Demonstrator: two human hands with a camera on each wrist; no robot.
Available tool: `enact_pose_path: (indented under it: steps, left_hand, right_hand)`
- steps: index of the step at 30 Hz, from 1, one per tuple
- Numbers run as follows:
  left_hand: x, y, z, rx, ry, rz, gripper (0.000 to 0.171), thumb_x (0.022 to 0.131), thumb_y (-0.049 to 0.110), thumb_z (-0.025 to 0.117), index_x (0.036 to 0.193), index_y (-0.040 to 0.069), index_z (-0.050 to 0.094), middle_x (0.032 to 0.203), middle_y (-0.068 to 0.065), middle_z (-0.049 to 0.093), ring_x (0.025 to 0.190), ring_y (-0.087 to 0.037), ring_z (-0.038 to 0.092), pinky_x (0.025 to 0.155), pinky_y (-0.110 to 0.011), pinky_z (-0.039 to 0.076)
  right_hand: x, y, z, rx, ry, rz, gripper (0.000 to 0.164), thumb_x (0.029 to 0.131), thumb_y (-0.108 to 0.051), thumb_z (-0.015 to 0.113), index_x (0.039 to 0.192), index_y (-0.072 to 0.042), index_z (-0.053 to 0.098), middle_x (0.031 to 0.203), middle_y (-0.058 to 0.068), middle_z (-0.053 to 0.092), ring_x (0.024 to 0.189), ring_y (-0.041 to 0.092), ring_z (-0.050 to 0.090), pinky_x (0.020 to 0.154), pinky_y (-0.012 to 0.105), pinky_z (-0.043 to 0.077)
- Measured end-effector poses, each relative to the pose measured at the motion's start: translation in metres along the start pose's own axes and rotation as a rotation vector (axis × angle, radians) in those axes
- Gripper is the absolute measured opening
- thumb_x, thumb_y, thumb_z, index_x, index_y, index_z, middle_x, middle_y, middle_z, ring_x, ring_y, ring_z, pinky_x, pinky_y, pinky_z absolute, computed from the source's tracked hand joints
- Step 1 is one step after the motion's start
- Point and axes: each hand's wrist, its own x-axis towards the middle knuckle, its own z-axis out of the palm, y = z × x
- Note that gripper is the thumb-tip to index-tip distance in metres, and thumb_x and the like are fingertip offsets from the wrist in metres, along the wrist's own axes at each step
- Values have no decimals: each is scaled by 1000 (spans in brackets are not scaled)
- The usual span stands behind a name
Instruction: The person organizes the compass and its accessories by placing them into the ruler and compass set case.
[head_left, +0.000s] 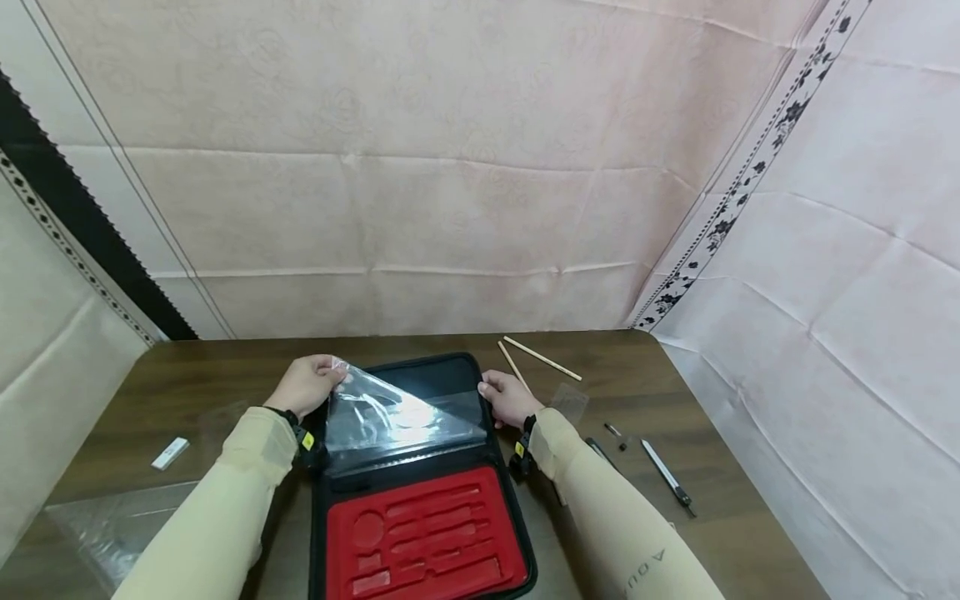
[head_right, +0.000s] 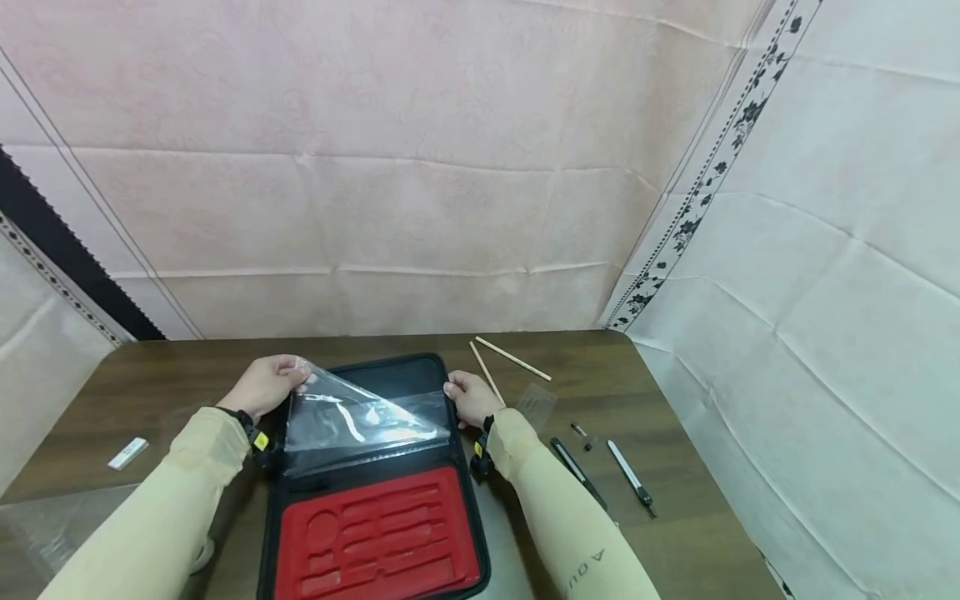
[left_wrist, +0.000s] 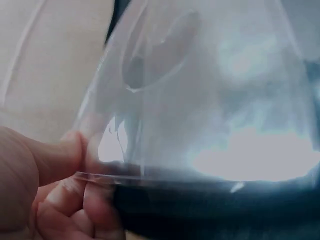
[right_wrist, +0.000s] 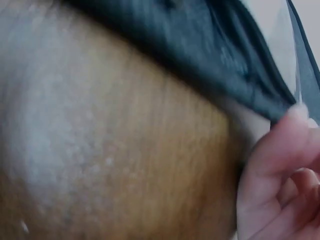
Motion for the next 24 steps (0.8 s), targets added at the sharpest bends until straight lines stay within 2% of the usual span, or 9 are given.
enact_pose_path:
  steps: [4,8,14,18,21,24]
  left_hand:
    - [-5,1,-3,-42,-18,-28,36,101,15,51,131,-5,47,115,-22,60,97,-25,59,77,-34,47]
    - [-8,-1,-5,-55,-40,-1,41,100,14,53,137,-1,40,120,-26,58,101,-28,59,80,-37,48]
    - [-12,-16,-3,53,-33,45,28,99,23,57,118,2,54,102,-14,62,90,-25,56,76,-36,44]
    - [-16,-22,-2,141,-28,85,23,99,27,57,108,6,62,101,-11,60,88,-25,53,75,-37,43]
    - [-18,-17,1,204,-19,138,22,99,24,56,110,6,66,106,-13,58,92,-26,51,76,-39,43]
    - [-20,-10,5,194,22,197,26,100,15,54,120,2,63,118,-20,54,101,-31,51,82,-45,43]
  right_hand:
    - [-1,0,-1,29,19,31,17,104,-21,45,105,-7,55,56,3,36,43,16,39,50,32,51]
    - [-1,-2,0,25,32,39,16,104,-20,46,104,-7,55,57,4,39,44,16,40,50,31,51]
    - [1,0,3,-2,39,34,15,103,-19,47,98,-6,54,58,3,38,46,15,41,49,30,49]
    - [0,-1,4,-33,63,20,14,103,-17,48,98,-6,55,60,2,39,47,15,42,48,30,49]
    - [-1,-1,4,-30,78,17,14,103,-17,47,99,-6,56,60,3,39,47,16,42,49,31,50]
    - [-2,-1,4,13,70,36,15,103,-18,47,99,-6,54,60,4,41,47,16,44,52,32,52]
